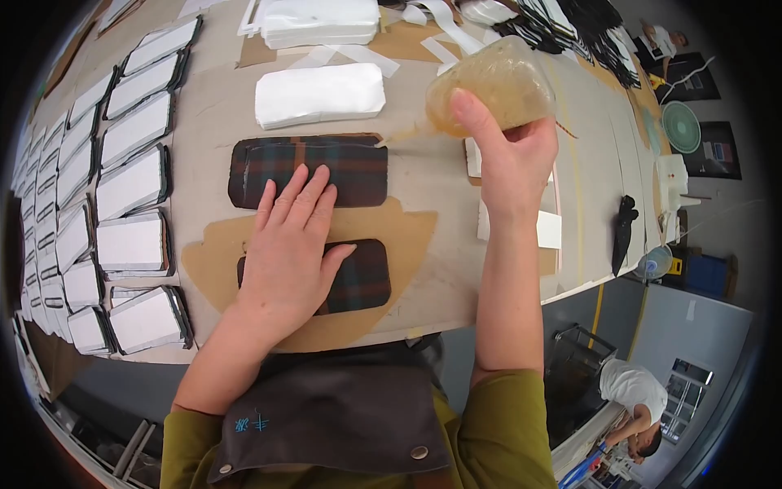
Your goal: Applying glue and attaching white padding to the back of leather components at a workshop station.
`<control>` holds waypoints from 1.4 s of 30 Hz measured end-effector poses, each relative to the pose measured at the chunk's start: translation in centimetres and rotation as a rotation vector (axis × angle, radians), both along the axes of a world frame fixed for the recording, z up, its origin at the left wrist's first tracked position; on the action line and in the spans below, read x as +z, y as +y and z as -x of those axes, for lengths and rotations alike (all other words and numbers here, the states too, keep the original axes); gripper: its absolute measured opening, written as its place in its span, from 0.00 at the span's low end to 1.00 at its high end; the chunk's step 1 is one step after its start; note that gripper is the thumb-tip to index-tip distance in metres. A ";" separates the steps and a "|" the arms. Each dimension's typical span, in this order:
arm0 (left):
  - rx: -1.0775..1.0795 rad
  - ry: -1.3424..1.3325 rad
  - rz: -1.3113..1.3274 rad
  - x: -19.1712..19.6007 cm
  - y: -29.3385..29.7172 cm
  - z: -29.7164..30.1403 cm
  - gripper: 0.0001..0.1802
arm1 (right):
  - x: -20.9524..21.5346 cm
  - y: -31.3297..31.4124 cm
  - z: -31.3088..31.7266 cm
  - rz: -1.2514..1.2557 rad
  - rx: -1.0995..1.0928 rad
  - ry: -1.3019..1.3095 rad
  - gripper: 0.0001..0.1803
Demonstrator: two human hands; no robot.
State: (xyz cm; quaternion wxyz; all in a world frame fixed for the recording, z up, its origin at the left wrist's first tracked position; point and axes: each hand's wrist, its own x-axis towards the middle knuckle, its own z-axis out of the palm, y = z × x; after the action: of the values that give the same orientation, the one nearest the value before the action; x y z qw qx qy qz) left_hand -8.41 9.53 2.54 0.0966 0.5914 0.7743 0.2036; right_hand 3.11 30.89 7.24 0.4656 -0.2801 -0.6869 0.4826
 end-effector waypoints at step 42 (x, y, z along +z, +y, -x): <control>0.419 -0.554 -0.959 5.1 -7.3 4.1 0.13 | -0.3 -9.0 5.2 0.123 0.446 0.064 0.27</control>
State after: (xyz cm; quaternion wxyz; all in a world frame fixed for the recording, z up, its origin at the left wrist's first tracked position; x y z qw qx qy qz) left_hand -12.48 2.23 7.64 -0.0250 0.3283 0.6421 0.6924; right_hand -2.12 21.88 6.95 0.3509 -0.1337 -0.6862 0.6231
